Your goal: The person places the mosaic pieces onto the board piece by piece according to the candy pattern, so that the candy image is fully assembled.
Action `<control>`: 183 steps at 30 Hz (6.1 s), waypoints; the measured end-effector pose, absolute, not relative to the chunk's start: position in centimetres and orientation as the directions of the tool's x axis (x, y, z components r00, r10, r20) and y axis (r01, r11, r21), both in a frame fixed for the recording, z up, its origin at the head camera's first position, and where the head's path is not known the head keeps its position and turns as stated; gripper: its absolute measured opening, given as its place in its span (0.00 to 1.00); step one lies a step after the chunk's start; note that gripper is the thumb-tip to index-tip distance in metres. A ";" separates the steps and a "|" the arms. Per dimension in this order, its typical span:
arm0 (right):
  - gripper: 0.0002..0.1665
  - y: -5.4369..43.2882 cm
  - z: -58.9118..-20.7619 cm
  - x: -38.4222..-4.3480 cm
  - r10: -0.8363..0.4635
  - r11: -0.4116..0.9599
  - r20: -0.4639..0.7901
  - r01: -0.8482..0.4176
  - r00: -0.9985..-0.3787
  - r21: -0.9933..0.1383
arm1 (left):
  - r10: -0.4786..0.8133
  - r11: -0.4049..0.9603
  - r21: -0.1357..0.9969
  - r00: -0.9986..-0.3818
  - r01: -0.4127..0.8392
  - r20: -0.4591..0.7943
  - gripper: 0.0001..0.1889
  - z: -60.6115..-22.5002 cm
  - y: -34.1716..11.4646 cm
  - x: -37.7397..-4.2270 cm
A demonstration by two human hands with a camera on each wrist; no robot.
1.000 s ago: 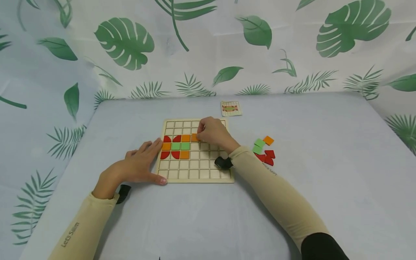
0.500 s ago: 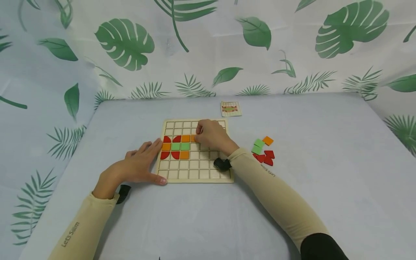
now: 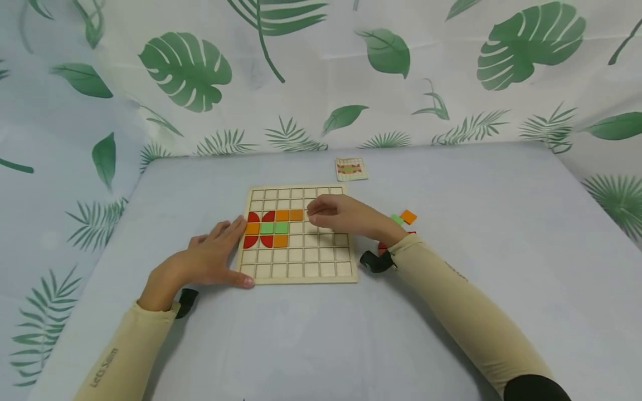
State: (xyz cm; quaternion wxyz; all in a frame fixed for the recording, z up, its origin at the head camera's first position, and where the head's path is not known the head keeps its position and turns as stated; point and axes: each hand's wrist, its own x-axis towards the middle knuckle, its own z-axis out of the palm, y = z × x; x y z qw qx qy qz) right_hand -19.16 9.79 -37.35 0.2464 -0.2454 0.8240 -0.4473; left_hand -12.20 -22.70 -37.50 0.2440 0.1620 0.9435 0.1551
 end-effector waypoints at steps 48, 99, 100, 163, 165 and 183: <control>0.15 20.6 -36.6 -22.2 -0.426 0.800 -0.344 -0.171 -0.837 -0.575 | 0.381 0.904 0.359 -0.822 0.235 -0.423 0.71 -37.6 -22.7 -12.2; 0.07 10.0 -37.6 -19.2 -0.495 0.476 -0.117 -0.156 -0.861 -0.866 | 0.379 0.905 0.356 -0.823 0.234 -0.422 0.71 -37.7 -22.7 -12.3; 0.07 9.8 -37.6 -19.2 -0.497 0.476 -0.117 -0.157 -0.860 -0.865 | 0.378 0.906 0.353 -0.824 0.235 -0.422 0.71 -37.7 -22.7 -12.3; 0.17 10.1 -37.1 -18.2 -0.637 0.536 -0.246 -0.190 -0.731 -0.822 | 0.376 0.904 0.361 -0.825 0.228 -0.422 0.71 -37.5 -22.8 -12.3; 0.18 10.4 -37.1 -18.2 -0.650 0.536 -0.249 -0.201 -0.718 -0.820 | 0.375 0.905 0.361 -0.824 0.226 -0.424 0.71 -37.6 -22.8 -12.2; 0.19 18.0 -35.4 -20.6 -0.479 0.705 -0.186 -0.250 -0.858 -0.663 | 0.386 0.899 0.369 -0.821 0.234 -0.420 0.71 -37.6 -22.7 -12.2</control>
